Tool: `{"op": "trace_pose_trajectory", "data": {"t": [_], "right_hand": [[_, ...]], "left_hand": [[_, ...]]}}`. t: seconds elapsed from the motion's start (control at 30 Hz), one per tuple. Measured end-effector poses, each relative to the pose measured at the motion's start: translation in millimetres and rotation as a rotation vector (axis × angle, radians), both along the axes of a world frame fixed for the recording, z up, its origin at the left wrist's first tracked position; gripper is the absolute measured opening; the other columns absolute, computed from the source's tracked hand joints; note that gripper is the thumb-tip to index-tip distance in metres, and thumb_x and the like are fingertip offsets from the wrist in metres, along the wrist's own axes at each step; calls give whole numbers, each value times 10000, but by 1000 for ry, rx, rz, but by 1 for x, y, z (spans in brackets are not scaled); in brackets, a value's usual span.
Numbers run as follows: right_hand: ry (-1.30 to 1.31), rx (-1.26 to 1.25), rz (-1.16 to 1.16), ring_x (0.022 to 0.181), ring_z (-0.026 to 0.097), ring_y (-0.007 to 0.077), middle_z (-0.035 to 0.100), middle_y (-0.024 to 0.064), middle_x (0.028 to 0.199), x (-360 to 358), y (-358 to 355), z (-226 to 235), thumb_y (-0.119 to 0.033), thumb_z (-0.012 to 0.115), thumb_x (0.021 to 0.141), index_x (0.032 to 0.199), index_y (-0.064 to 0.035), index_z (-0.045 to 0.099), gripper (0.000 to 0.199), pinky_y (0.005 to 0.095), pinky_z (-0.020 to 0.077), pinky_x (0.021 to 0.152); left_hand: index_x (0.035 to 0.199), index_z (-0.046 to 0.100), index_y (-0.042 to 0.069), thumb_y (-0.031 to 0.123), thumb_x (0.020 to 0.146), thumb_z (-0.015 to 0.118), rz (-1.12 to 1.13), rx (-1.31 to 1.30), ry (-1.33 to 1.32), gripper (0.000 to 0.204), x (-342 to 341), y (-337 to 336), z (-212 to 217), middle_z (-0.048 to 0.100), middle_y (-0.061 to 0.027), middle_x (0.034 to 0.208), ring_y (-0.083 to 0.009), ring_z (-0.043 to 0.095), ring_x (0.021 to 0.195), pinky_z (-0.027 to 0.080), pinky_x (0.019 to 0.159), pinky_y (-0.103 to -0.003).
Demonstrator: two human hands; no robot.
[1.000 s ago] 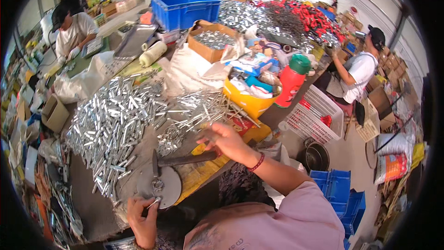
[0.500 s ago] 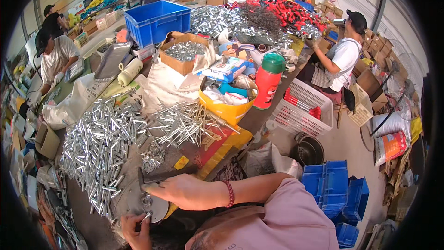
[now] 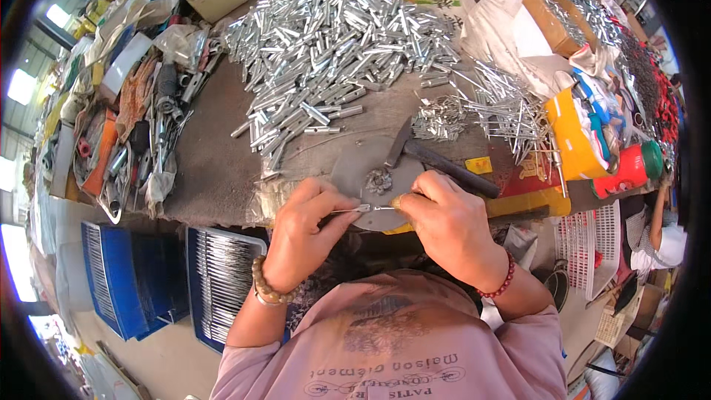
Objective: The person assembles metal fasteners by inserting metal pins into metal sleeves, securing the parts on a round metal plate, and arranging the finished pieces into a plastic container.
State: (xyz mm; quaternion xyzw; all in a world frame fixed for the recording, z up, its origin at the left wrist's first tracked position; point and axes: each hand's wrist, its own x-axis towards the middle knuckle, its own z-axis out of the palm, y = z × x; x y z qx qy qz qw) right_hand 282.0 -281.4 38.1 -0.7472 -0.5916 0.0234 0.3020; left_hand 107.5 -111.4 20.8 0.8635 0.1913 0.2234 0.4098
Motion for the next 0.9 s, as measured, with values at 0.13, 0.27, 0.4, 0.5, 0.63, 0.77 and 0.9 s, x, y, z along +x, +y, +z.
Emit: {"op": "trace_pose_trajectory", "data": {"t": [0.13,0.27,0.4,0.5,0.63,0.77,0.9], "right_hand": [[-112,29,55,877,633,250,572,21,882,2,7,-1,-49,738,812,895,-100,738,98,389,535,740],[-137,74,92,847,614,247,574,24,867,3,10,-4,-54,771,769,859,-99,715,116,393,502,758],[-80,100,108,854,622,254,582,32,867,6,13,-6,-52,787,756,857,-103,709,137,400,499,767],[-49,102,120,858,629,262,586,43,872,9,16,-8,-48,776,770,862,-101,708,125,405,503,773],[-25,100,146,864,635,269,585,51,870,11,18,-7,-47,769,774,854,-96,705,113,409,507,774],[-1,107,176,868,635,272,586,53,870,11,22,-13,-46,766,773,842,-92,703,104,412,510,774],[-4,96,195,864,632,273,585,50,871,10,25,-13,-38,762,774,845,-91,709,103,411,511,773]], "left_hand": [[1018,784,32,32,841,842,-9,-39,9,186,-4,2,0,654,-93,930,-283,678,859,543,743,-366],[1030,794,27,-5,825,854,-36,-25,5,216,-6,6,-4,659,-91,968,-251,667,897,535,781,-340],[1032,799,33,-5,821,853,-41,-32,10,222,-6,5,-3,662,-90,967,-255,672,900,537,786,-344],[1027,804,40,-6,818,855,-27,-33,16,221,-5,3,-4,663,-88,966,-252,673,899,537,785,-342],[1025,810,44,-8,805,866,-16,-28,-5,233,-6,3,-6,660,-84,959,-247,667,885,533,774,-339],[1027,812,50,-4,799,873,-15,-23,-23,242,-5,2,-8,659,-76,958,-243,661,877,527,760,-341],[984,788,64,-1,796,845,-32,66,-38,208,-3,1,-5,652,-80,915,-282,674,842,537,719,-368]]}}
